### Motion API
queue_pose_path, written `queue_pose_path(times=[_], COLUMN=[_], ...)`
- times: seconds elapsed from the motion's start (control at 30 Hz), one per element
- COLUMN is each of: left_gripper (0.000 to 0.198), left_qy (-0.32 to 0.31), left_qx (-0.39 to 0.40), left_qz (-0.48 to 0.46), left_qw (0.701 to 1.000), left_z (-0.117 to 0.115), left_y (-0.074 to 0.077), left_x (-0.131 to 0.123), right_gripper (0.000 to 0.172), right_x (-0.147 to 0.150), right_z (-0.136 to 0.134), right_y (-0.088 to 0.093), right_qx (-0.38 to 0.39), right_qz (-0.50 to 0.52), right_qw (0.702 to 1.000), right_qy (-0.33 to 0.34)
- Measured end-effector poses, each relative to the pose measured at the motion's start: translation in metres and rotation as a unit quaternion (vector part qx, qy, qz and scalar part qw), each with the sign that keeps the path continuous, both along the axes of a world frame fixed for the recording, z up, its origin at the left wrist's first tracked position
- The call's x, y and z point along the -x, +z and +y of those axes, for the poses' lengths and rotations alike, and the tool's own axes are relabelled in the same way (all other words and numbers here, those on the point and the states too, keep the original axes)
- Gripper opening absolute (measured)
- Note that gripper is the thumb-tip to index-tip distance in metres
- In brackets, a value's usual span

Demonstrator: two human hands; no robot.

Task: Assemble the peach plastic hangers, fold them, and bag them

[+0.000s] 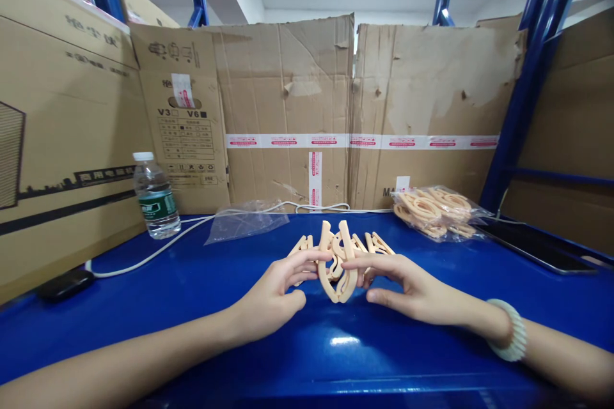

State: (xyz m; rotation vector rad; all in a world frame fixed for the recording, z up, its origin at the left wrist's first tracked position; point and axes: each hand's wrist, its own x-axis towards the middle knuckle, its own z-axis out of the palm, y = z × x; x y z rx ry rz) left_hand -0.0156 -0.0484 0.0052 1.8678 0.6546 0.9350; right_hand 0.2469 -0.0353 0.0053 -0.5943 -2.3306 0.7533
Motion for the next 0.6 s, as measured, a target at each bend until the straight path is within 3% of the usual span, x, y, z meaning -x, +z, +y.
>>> queue_pose_path(times=[0.17,0.37,0.5,0.6], left_gripper=[0.073,0.075,0.066,0.053], left_qy=[0.004,0.004,0.011,0.011], left_qx=[-0.083,-0.128,-0.13,-0.116], left_qz=[0.062,0.119,0.157,0.149], left_qw=[0.995,0.985,0.979,0.982], left_z=[-0.0025,-0.005,-0.0063,-0.0045], left_y=[-0.0012,-0.0005,0.0012,0.002], left_x=[0.0011,0.005,0.0058,0.0061], right_gripper=[0.04,0.04,0.04,0.042], right_x=[0.0003,-0.0008,0.0002,-0.0006], right_z=[-0.0018,-0.0021,0.0016,0.0068], right_y=[0.0042,0.0073,0.0056,0.0056], right_qx=[0.028,0.12,0.199,0.218], right_qz=[-0.002,0.01,0.048,0.072], right_qw=[1.0,0.992,0.977,0.972], right_qy=[0.011,0.032,0.051,0.045])
